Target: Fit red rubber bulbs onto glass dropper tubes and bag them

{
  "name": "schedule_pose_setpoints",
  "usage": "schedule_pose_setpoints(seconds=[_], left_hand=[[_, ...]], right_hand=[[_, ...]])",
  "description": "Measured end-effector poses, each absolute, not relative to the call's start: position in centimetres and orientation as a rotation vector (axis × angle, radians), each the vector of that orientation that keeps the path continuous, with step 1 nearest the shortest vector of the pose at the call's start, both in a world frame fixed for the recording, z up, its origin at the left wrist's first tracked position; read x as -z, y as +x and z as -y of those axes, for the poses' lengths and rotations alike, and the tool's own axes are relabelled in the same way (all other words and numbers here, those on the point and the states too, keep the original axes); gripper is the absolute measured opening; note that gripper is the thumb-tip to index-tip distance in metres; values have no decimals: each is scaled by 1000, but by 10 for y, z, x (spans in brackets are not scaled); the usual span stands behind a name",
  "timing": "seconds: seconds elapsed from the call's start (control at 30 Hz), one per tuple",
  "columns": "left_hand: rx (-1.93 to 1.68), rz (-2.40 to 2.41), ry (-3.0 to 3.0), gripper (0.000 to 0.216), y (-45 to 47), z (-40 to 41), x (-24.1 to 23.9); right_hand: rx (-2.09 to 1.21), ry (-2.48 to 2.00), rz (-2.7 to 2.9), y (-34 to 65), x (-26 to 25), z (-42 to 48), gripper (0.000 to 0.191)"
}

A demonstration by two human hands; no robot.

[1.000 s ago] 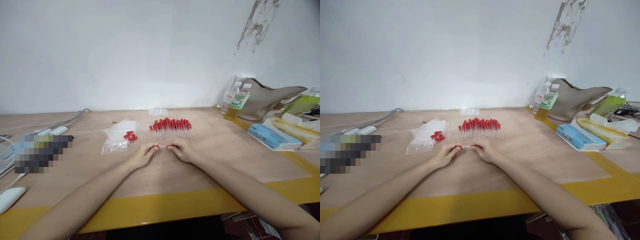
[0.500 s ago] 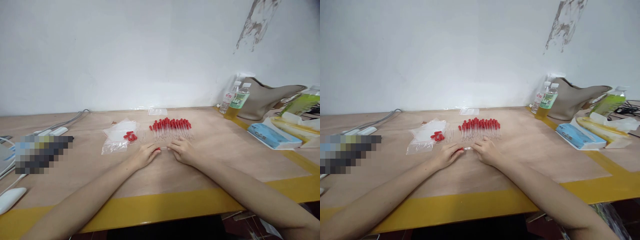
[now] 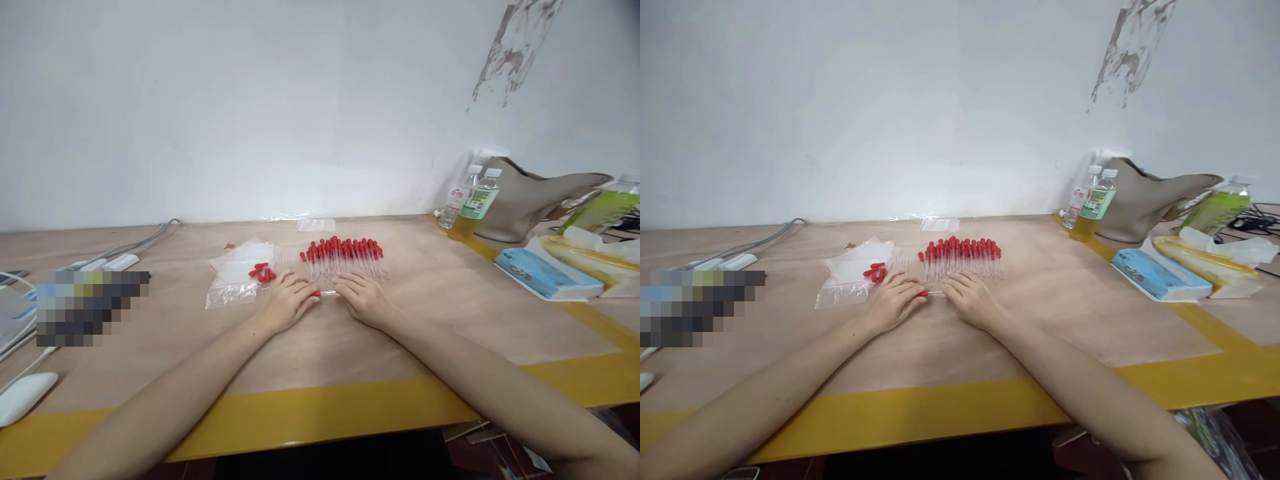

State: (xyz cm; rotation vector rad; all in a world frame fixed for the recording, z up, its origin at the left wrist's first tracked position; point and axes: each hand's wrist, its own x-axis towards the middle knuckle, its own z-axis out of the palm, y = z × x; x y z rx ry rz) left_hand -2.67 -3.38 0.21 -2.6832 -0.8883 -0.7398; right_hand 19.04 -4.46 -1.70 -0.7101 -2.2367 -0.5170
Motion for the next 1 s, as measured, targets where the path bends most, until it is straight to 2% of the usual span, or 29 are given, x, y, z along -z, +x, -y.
schedule_pose_setpoints(seconds=[0.67, 0.73, 0.87, 1.0], left_hand=[[662, 851, -2847, 28, -22, 37, -9], [673, 899, -2831, 31, -26, 36, -10], [776, 999, -2718, 51, -40, 30, -11], [815, 1144, -2541, 44, -59, 18, -15]], right_hand=[[246, -797, 2299, 181, 20, 46, 19], [240, -819, 2295, 183, 18, 45, 19], [280, -919, 2225, 191, 13, 48, 19], [370, -1138, 2017, 201, 6, 45, 21]])
